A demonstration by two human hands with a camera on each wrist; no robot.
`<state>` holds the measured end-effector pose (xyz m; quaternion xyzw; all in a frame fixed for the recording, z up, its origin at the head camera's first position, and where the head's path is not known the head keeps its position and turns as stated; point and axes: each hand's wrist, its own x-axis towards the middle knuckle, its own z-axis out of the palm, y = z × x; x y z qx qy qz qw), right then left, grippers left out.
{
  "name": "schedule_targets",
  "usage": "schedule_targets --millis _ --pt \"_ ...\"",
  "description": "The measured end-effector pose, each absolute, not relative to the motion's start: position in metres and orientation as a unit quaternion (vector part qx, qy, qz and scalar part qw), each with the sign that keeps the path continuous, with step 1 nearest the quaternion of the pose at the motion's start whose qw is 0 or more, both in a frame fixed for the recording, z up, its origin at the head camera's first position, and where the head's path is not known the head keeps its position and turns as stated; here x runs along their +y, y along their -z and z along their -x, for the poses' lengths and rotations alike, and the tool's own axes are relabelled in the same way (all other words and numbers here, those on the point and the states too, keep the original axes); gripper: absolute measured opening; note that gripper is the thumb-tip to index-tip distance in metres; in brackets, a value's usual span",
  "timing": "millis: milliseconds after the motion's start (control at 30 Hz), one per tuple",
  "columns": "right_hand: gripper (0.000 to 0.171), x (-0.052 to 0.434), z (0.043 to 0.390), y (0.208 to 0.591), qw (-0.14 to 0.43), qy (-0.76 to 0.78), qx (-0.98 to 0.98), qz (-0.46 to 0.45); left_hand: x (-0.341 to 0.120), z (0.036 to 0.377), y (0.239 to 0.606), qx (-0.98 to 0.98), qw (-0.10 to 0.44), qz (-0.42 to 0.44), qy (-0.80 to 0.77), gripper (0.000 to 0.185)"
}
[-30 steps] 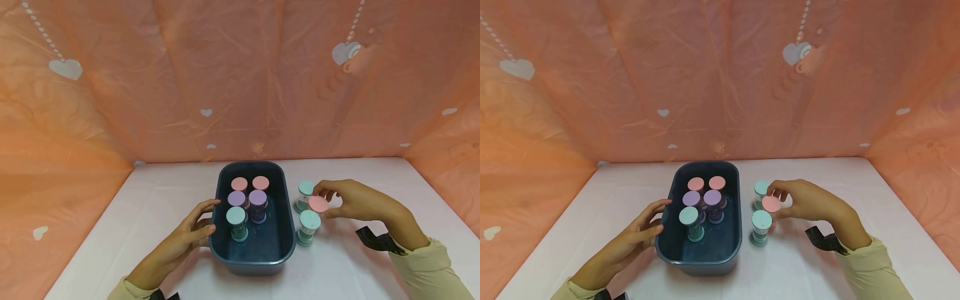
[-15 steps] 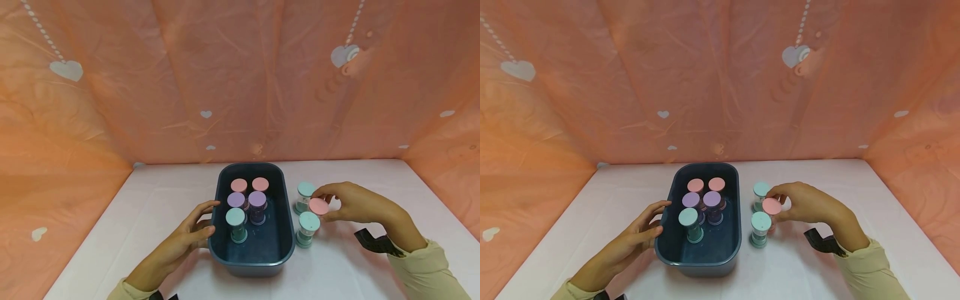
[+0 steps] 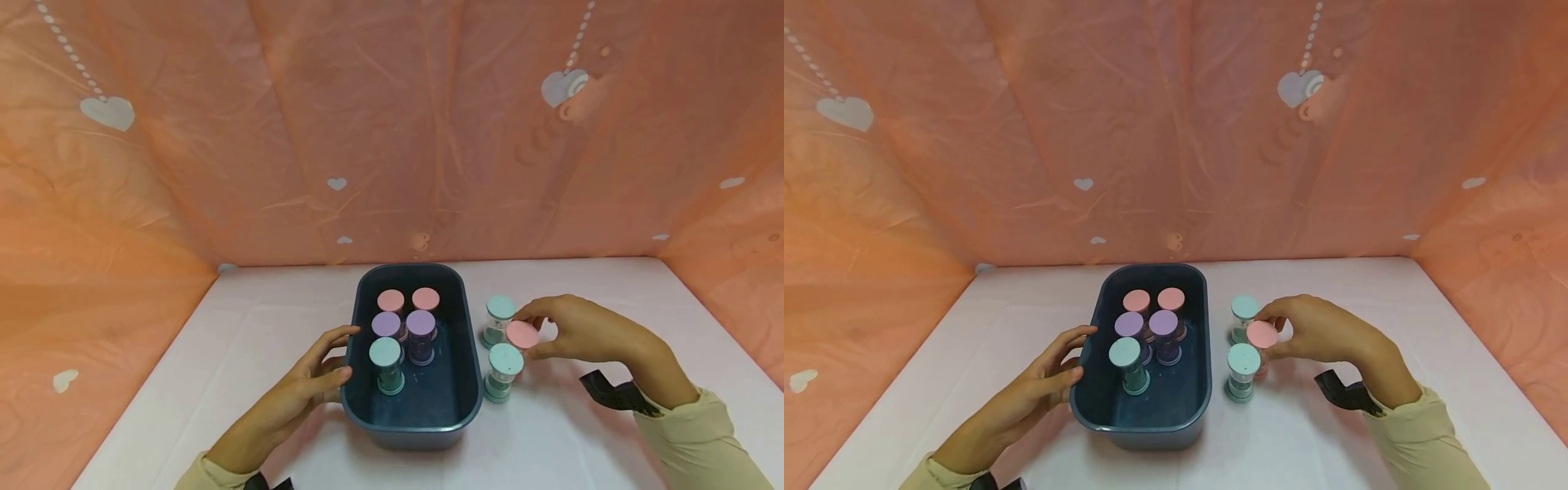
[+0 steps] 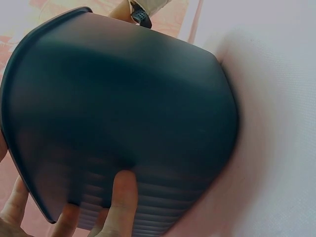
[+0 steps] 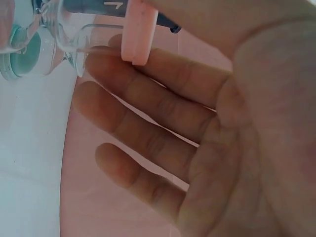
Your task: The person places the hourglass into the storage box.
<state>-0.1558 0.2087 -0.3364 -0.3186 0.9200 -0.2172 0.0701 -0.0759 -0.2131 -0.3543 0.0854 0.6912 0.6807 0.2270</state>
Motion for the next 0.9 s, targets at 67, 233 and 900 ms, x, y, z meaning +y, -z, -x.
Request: schedule_targets --millis 67,233,900 --pt "0.039 0.210 0.156 0.336 0.073 0.218 0.921 0.316 -0.213 0.076 0.354 0.691 0.227 -0.087 -0.681 0.056" --pt "0.043 0.213 0.157 0.333 0.064 0.216 0.924 0.307 -0.213 0.077 0.354 0.690 0.228 -0.086 -0.682 0.056" --pt "0.033 0.225 0.155 0.325 -0.067 0.239 0.917 0.311 -0.213 0.076 0.354 0.693 0.229 -0.076 -0.679 0.056"
